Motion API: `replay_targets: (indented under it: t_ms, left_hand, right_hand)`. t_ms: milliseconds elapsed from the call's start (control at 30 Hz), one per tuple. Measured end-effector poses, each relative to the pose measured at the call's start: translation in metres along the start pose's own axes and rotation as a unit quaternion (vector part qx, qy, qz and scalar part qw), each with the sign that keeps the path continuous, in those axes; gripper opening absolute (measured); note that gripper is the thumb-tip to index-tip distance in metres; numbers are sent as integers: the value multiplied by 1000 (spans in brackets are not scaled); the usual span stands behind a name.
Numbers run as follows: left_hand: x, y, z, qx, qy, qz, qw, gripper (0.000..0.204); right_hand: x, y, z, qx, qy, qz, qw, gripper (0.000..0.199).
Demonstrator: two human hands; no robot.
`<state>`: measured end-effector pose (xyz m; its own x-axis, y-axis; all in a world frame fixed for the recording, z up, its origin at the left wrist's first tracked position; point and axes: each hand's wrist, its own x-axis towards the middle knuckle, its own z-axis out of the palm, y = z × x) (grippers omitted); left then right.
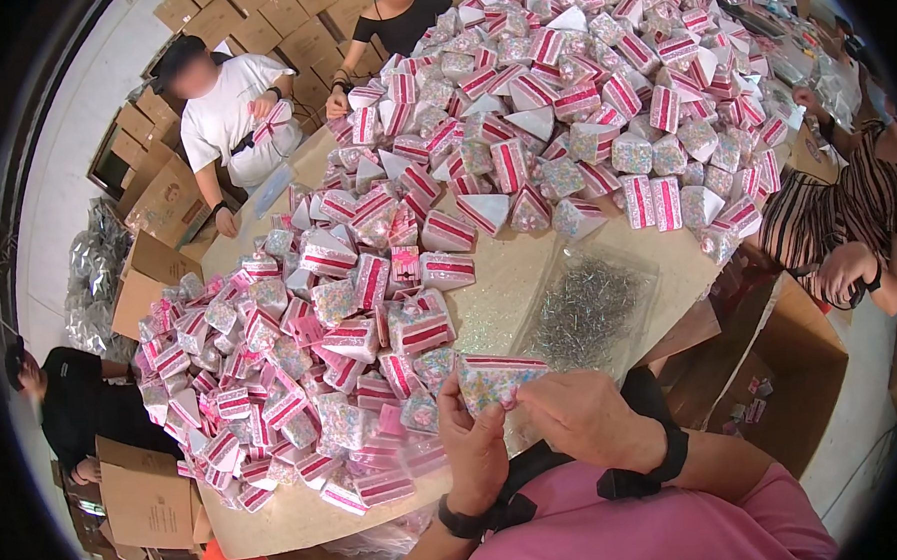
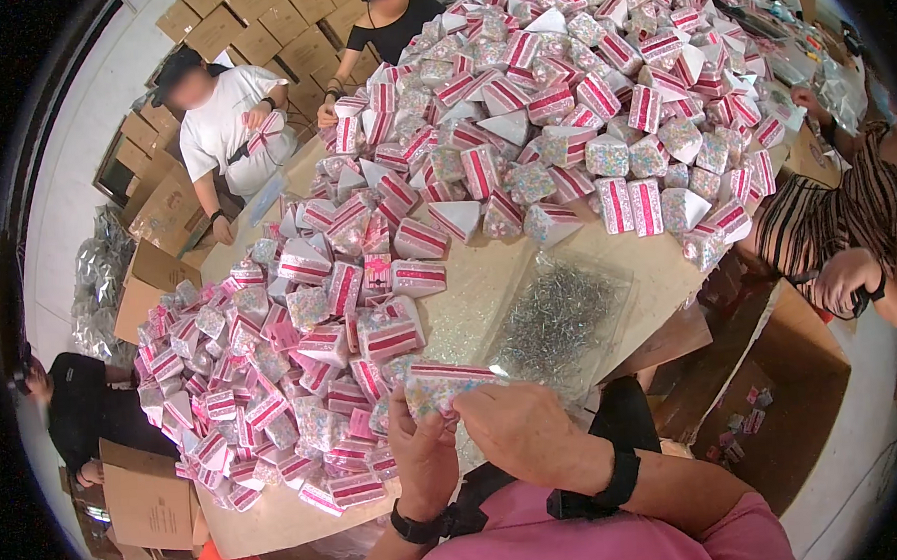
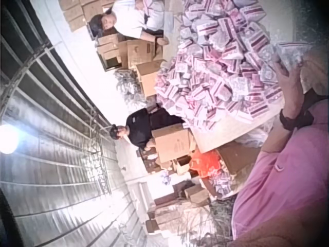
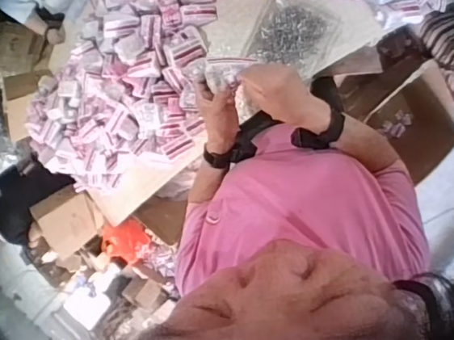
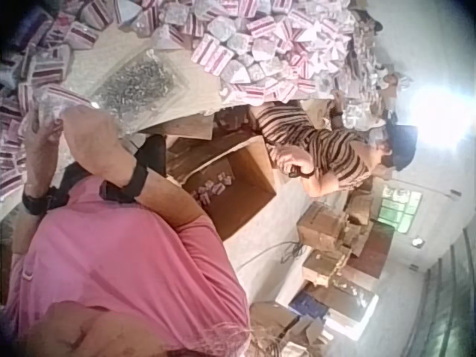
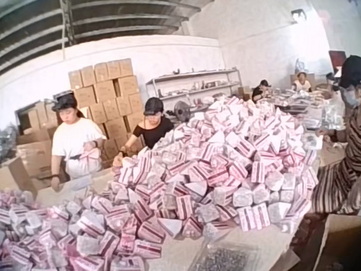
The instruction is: Packing small white and pink triangular pouches into clear bags and then into a large red bag in a factory setting.
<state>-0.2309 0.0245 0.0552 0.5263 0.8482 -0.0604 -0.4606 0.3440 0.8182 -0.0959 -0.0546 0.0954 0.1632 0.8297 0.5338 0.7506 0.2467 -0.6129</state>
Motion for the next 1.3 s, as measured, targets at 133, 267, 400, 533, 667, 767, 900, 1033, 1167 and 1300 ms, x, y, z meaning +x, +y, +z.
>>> replay_targets:
  t_ms: [133, 267, 400, 533, 667, 767, 900, 1033, 1167, 1300]
  left_hand:
    - [-1, -2, 3, 20, 19, 13, 1000, 66]
    - [0, -6, -2, 122, 36, 68, 990, 63]
    - [-2, -5, -1, 171, 64, 108, 977, 62]
    - [-4, -9, 7, 213, 82, 124, 966, 62]
    - [-4, -12, 1, 258, 96, 138, 951, 60]
    - [-2, -14, 6, 283, 124, 119, 944, 56]
    - [-2, -20, 13, 253, 117, 111, 954, 55]
    - [-2, -27, 24, 243, 112, 96, 959, 52]
    - [0, -31, 19, 274, 92, 122, 949, 56]
    - [0, -35, 23, 346, 85, 153, 922, 57]
  right_hand:
    - [0, 2, 0, -7, 6, -1, 1000, 10]
    - [1, 0, 1, -20, 1, 2, 1000, 8]
    - [2, -2, 3, -37, -13, 12, 999, 7]
    - [-7, 6, 3, -38, -14, 17, 999, 18]
    - [-12, 7, 12, -82, -39, 19, 996, 14]
    - [-14, 10, 23, -77, 10, 19, 997, 10]
    - [-19, 10, 20, -87, 26, 42, 995, 10]
    - [-26, 19, 26, -77, 48, 60, 994, 10]
    - [-29, 19, 19, -61, 33, 76, 995, 10]
    - [-36, 25, 13, -27, 46, 84, 995, 11]
